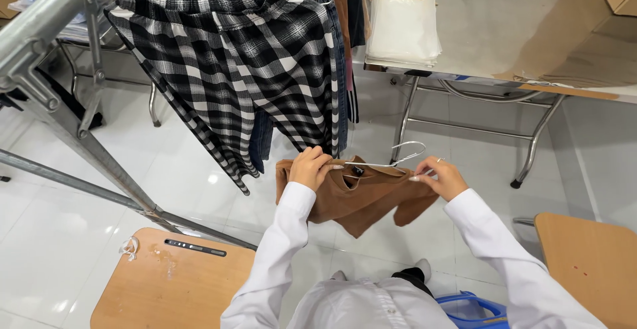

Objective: The person folds a pair of jeans, a checkered shirt, and a brown top on a metal table. They also hang the jeans and checkered shirt on a clothing rack using hangers.

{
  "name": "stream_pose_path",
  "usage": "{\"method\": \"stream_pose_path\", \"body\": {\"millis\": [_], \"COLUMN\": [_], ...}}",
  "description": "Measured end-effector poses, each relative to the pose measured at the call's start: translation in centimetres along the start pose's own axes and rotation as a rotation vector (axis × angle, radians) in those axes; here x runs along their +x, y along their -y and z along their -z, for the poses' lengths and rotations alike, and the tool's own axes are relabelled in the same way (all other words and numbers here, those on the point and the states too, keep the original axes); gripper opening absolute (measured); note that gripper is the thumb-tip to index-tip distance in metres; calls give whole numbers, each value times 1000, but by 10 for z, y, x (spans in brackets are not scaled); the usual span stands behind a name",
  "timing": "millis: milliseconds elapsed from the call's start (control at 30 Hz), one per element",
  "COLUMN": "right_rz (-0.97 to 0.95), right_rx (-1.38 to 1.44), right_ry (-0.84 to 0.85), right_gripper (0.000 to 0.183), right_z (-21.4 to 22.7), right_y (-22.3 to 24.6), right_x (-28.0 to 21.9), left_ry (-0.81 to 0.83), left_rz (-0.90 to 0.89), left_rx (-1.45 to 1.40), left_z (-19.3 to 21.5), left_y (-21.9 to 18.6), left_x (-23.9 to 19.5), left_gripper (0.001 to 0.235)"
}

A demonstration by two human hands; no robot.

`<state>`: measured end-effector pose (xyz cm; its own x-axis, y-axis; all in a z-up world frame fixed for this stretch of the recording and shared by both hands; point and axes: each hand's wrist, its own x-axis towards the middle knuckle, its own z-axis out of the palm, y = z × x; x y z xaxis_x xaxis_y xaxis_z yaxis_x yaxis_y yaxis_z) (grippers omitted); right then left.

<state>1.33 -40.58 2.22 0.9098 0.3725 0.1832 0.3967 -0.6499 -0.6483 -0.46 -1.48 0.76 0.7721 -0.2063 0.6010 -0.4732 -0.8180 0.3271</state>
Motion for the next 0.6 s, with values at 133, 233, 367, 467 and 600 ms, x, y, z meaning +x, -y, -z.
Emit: {"method": "stream_pose_path", "body": {"millis": [133, 233, 367, 467, 600], "right_rz": [-55, -41, -15, -39, -138], "right_rx": [25, -69, -121, -57, 131], "right_ry": [-26, -3, 2, -37, -105], "right_gripper": [25, 21, 18, 18, 22], "right_z": [2, 0, 3, 14, 37], "right_y": [2, -13, -20, -6, -6], "right_x": [6, 8, 7, 4, -2], "left_ry": [6, 23, 100, 160, 187], "left_rz": [31, 35, 23, 29, 97], "left_rx": [-66, -77, -19, 47, 71], "left_z": [10, 5, -11, -18, -12], "left_y": [-5, -2, 10, 19, 21], "left_x": [1, -1, -10, -13, -18], "left_gripper": [16, 16, 17, 19, 22]}}
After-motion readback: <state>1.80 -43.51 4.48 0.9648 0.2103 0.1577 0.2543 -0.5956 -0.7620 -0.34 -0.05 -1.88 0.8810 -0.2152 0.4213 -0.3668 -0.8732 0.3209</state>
